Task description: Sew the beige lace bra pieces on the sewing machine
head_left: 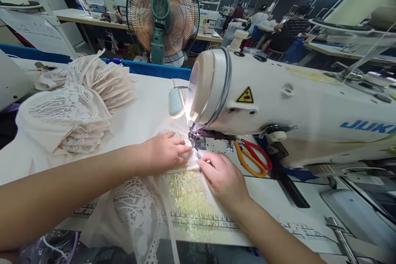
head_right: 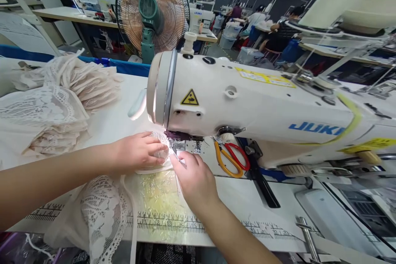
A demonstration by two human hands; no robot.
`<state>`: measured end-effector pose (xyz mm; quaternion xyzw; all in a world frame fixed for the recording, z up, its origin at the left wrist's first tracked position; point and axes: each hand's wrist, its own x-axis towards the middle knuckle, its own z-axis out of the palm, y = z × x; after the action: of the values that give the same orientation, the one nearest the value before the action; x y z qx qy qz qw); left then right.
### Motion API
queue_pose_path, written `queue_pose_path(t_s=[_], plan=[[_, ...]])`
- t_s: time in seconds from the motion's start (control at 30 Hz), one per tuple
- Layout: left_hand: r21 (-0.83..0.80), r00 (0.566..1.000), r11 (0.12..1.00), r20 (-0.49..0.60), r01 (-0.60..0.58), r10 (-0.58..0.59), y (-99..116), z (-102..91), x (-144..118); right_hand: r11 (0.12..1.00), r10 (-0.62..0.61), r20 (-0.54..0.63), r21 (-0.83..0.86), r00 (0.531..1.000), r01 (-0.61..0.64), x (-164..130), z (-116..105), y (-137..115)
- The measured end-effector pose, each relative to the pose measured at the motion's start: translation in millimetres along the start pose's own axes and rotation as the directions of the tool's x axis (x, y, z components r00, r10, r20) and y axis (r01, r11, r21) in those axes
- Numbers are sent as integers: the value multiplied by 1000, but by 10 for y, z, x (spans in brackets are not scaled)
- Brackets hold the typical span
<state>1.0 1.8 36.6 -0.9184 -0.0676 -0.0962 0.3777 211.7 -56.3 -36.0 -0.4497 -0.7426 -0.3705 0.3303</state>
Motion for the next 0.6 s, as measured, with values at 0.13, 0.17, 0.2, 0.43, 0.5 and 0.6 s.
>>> queue_pose_path(t_s=[0.13, 0.17, 0.2, 0.43, 0.5, 0.6], plan=[[-114, 995, 993, -98, -38, 27, 166, 45, -5, 994, -105, -31, 21, 994, 106, 4, 32, -99], [-144, 995, 989, -97, -20, 6, 209, 46, 0, 994, -102, -40, 24, 994, 103, -15, 38, -118], [-165, 996, 986, -92, 6, -21, 246, 46, 8, 996, -88, -37, 29, 995, 89, -33, 45, -132], [-81, 990, 997, -141, 8, -19, 240, 99, 30, 999, 2, 37, 40, 999, -3, -62, 58, -202], [-59, 986, 998, -166, -18, 8, 187, 137, 29, 1000, 0, 46, 22, 999, -1, -60, 51, -223], [-50, 983, 998, -179, -49, 39, 101, 196, 31, 1000, -5, 40, -16, 999, 6, -64, 55, -236]])
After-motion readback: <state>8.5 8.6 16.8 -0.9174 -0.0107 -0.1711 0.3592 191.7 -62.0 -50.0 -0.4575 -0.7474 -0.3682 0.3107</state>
